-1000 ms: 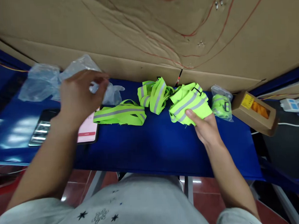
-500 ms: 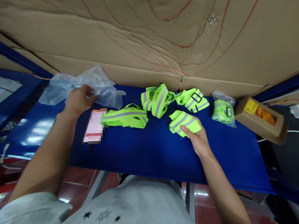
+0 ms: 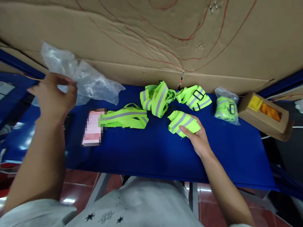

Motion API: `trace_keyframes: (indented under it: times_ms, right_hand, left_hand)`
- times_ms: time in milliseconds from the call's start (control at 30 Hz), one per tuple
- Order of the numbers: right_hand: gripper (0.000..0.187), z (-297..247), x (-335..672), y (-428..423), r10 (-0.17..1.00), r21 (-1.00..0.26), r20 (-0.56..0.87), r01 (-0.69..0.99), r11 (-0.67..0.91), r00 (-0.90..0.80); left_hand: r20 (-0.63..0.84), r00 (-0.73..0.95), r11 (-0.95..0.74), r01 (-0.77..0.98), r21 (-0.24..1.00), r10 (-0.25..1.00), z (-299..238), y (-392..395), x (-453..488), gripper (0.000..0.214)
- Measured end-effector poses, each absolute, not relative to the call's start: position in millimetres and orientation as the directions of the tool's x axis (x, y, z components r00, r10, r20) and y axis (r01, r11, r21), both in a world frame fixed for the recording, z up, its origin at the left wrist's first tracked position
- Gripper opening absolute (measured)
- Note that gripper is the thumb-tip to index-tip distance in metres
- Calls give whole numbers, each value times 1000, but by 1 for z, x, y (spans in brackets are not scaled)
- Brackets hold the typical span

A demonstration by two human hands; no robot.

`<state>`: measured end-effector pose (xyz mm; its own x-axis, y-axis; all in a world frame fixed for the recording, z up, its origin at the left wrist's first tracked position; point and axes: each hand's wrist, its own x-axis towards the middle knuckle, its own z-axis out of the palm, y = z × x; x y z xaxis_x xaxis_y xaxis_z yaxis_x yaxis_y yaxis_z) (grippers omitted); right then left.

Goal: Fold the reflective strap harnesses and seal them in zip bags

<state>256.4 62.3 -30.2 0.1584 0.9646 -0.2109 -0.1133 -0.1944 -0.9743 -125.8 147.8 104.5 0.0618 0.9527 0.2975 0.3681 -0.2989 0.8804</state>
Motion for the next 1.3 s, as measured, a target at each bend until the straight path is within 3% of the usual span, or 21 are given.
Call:
trace_keyframes:
  times_ms: [133,267,367,467,567,700,800,900,1033,1100,1200,1300]
  right_hand:
    - [67,-27,257,63,970,-977,-192,-126,-174,150]
    - [67,-6,261,55,987,-982,-109,-168,-88,116]
    - [69,14,262,38,989,-984,-57,-177,-32,138]
    - [70,26,263,12,979,-988,-29,-154,3,203]
    - [63,33,266,-13,969,-989,-22,-148,15,246]
    - [55,47,271,-29,977,-994,-88,40,-98,193]
    - [56,56,273,-26,978,-948,-202,241,-207,47]
    - [52,53,276,-17,945,-924,-312,262,-277,-101]
    - [52,40,278,1,850,-901,-426,231,-367,-311]
    - [53,33,276,9,843,-900,-431,228,-372,-323]
    - [56,23,270,19,856,-904,-415,247,-350,-307]
    - [55,15,263,26,857,-909,-406,238,-342,-317]
  left_hand:
    - [417,102,-413,470,780,903,118,125,-96,47]
    - [486,345,-571,677,464,803,121,105,-89,27]
    - [475,579,-735,623,268,663,125,84,-75,33]
    - [445,732,-855,473,213,516,129,66,-52,28]
    - [370,825,-894,322,312,427,126,60,-28,26]
    - [120,825,-645,332,689,552,108,66,-5,38]
    - [51,808,-601,392,697,586,88,71,6,38]
    - [92,840,-679,362,639,534,68,75,14,31]
    - [52,834,-444,239,864,550,44,84,16,20]
    - [3,796,-296,221,929,606,33,89,9,34]
    - [-173,746,-132,330,935,643,19,94,-7,84]
    - [-334,701,-28,450,893,630,10,95,-19,99]
